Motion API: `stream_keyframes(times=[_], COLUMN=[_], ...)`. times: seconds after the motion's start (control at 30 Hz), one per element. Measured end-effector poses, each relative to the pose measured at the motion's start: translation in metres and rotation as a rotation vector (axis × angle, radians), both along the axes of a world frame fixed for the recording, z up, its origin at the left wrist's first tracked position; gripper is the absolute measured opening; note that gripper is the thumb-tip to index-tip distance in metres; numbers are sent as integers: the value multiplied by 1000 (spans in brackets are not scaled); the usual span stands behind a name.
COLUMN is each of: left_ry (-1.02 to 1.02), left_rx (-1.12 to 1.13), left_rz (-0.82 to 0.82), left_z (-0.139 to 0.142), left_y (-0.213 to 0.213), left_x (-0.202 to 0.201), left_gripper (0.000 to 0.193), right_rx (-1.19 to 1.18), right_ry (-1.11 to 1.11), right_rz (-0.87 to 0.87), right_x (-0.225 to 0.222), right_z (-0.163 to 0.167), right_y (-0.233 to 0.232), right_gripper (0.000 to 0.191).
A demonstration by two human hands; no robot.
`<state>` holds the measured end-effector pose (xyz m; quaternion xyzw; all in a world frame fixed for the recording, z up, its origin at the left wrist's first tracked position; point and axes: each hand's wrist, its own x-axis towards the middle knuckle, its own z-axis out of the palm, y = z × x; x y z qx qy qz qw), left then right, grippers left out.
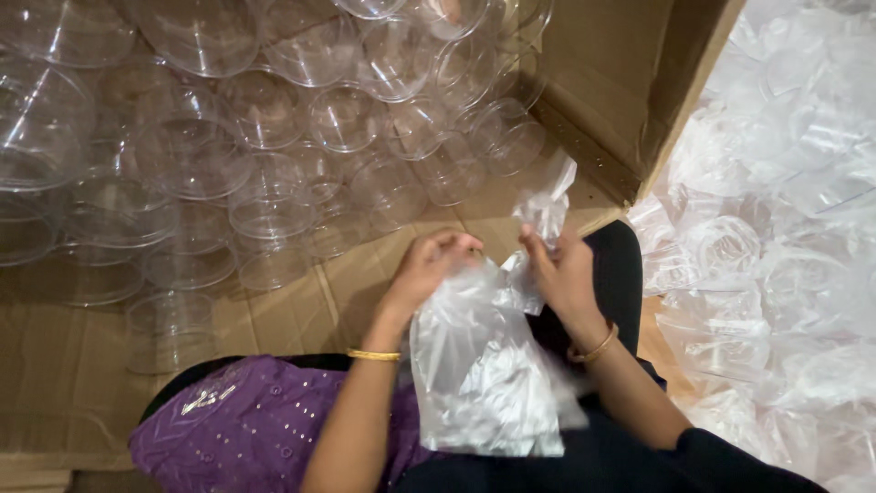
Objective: The person sits on the floor in front of a large cardboard box filled with clear plastic cups. They open plastic bags and place cups into the bags one at a time, filling each bag and setting filled bags aside.
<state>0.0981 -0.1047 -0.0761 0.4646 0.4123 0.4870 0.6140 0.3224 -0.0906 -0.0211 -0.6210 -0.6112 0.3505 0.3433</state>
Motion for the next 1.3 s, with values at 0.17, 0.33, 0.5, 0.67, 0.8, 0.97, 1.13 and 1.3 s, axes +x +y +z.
stream_keyframes(times=[0.17,0.33,0.5,0.67,0.8,0.97,1.13,1.3], left_ry=[124,150,123,67,84,-16,43,-109], left_rx=[146,382,87,46,9,-63,6,-132], left_rz=[145,215,261,82,32,155,158,59], left_z=[15,25,23,26,38,34,8,2], left_y=[1,18,19,5,-5,-7,-6,-19], left_x=[20,10,-16,-10,-12,-24,-18,-40], left_gripper=[36,19,20,22,31,36,25,30], right_rx=[-11,-151,-25,479,-55,-123,-110,-542], right_ry=[57,57,-121,214,307,223,395,860], right_rz=[176,381,379,520,543,488,381,475], right_x=[-10,-3,0,-15,-32,-41,-34,-17], right_z=[-42,-71,-20,41,36,4,-25,-57], right_y=[3,-16,-28,12,44,41,33,34], right_gripper=[56,55,35,46,19,17,19,23])
